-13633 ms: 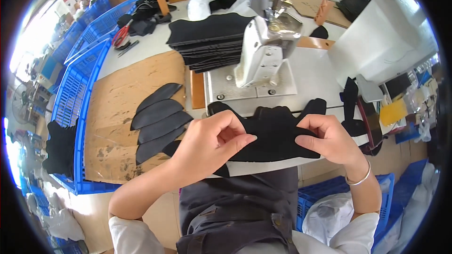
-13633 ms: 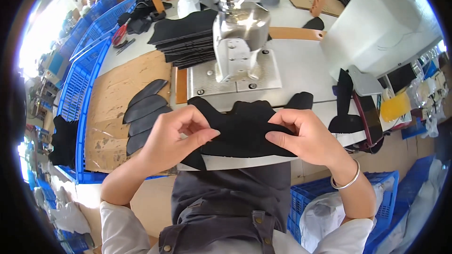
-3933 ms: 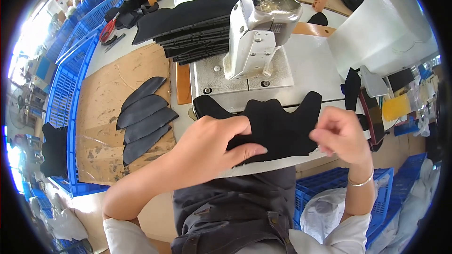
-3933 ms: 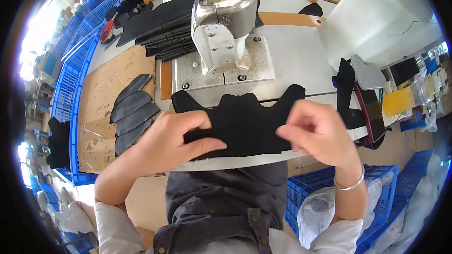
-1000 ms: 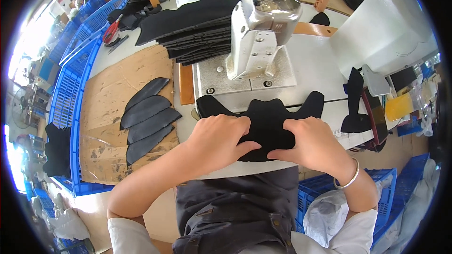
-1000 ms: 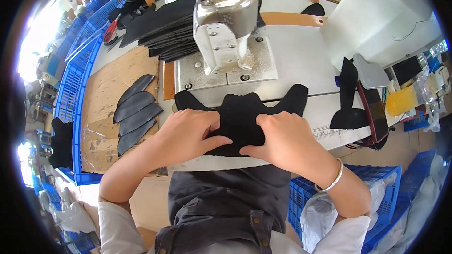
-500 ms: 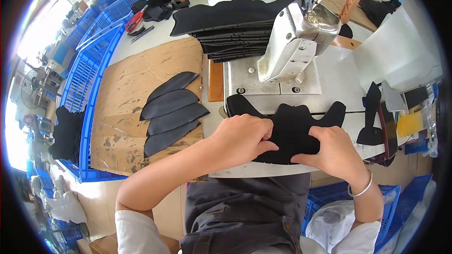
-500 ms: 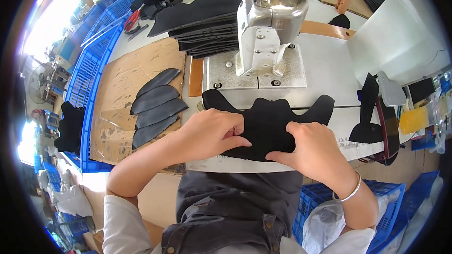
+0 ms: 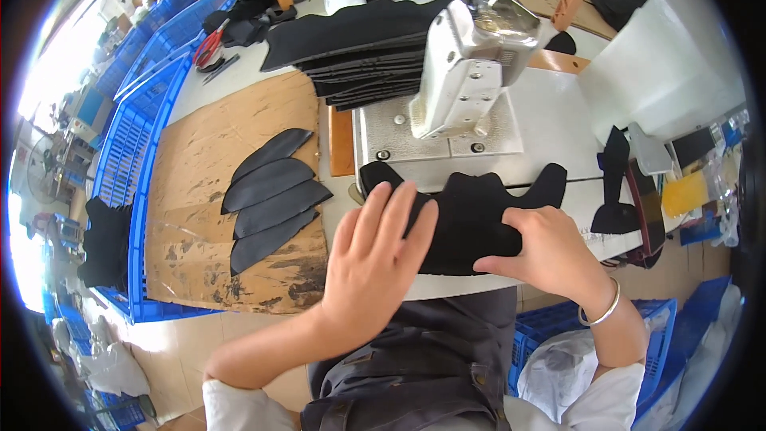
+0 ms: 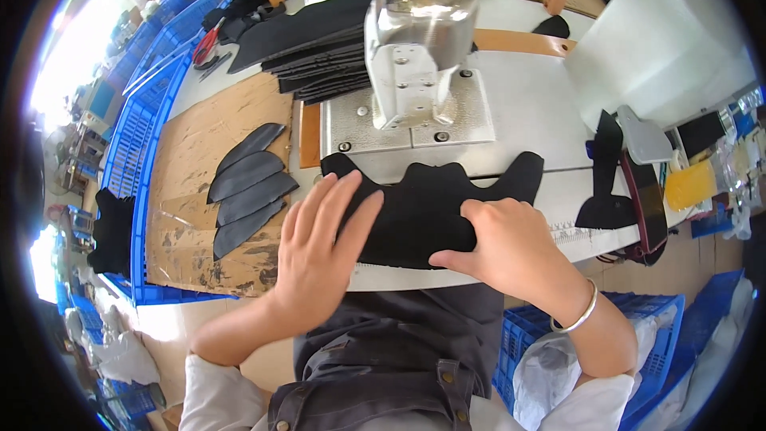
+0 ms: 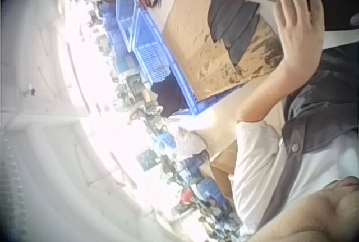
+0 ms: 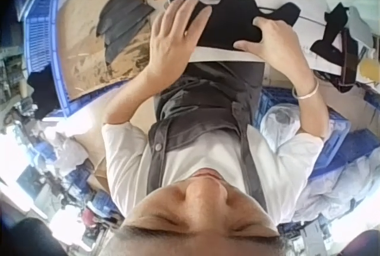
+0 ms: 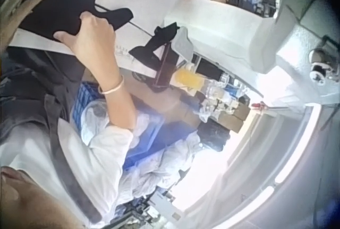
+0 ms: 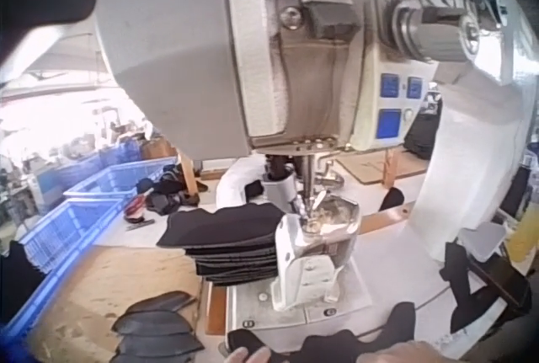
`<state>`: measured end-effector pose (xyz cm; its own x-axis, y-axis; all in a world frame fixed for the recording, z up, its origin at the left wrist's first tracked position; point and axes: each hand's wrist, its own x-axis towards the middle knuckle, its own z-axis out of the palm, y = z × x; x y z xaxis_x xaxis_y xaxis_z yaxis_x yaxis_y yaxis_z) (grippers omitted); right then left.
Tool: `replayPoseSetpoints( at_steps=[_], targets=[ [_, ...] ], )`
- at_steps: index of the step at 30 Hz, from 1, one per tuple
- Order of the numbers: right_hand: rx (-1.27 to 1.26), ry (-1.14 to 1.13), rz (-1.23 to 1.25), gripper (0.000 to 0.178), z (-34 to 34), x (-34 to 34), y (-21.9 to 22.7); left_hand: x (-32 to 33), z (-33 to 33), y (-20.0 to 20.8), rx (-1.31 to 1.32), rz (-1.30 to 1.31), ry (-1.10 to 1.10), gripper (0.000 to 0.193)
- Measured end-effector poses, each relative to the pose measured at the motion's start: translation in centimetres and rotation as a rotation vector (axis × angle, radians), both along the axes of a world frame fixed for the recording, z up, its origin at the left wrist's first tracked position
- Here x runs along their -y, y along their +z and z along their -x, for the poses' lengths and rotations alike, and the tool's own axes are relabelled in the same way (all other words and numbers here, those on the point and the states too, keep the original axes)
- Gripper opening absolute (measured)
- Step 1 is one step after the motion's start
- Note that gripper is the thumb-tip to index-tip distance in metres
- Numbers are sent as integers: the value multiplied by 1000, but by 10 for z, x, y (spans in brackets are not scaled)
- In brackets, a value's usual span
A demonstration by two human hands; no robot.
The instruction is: The recorder is aligning and stitching black shoe upper components using a industrial sewing machine.
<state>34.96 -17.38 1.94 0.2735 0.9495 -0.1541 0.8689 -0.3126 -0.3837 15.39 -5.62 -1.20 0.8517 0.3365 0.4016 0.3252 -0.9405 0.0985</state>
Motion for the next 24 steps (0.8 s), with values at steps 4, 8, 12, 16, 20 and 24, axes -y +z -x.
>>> replayPoseSetpoints(
  at_steps=[4, 8, 12, 16, 20, 24],
  targets=[
    [43, 24, 19, 47, -5, 2, -1, 44, -12, -16, -57, 208, -278, 74],
    [-341, 70, 104, 32, -31, 10, 2, 46, -19, -35, -96, 46, -234, 78],
    [-626, -107, 245, 28, -42, 21, 9, 46, -20, -37, -141, -38, -205, 79],
    [-565, -81, 132, 25, -40, 29, 3, 48, -21, -36, -140, -22, -215, 78],
    [-586, -77, 77, 23, -39, 27, 3, 47, -21, -37, -134, -2, -215, 78],
    [-842, -90, 156, 19, -41, 26, 2, 47, -21, -37, -127, -16, -217, 77]
  ],
)
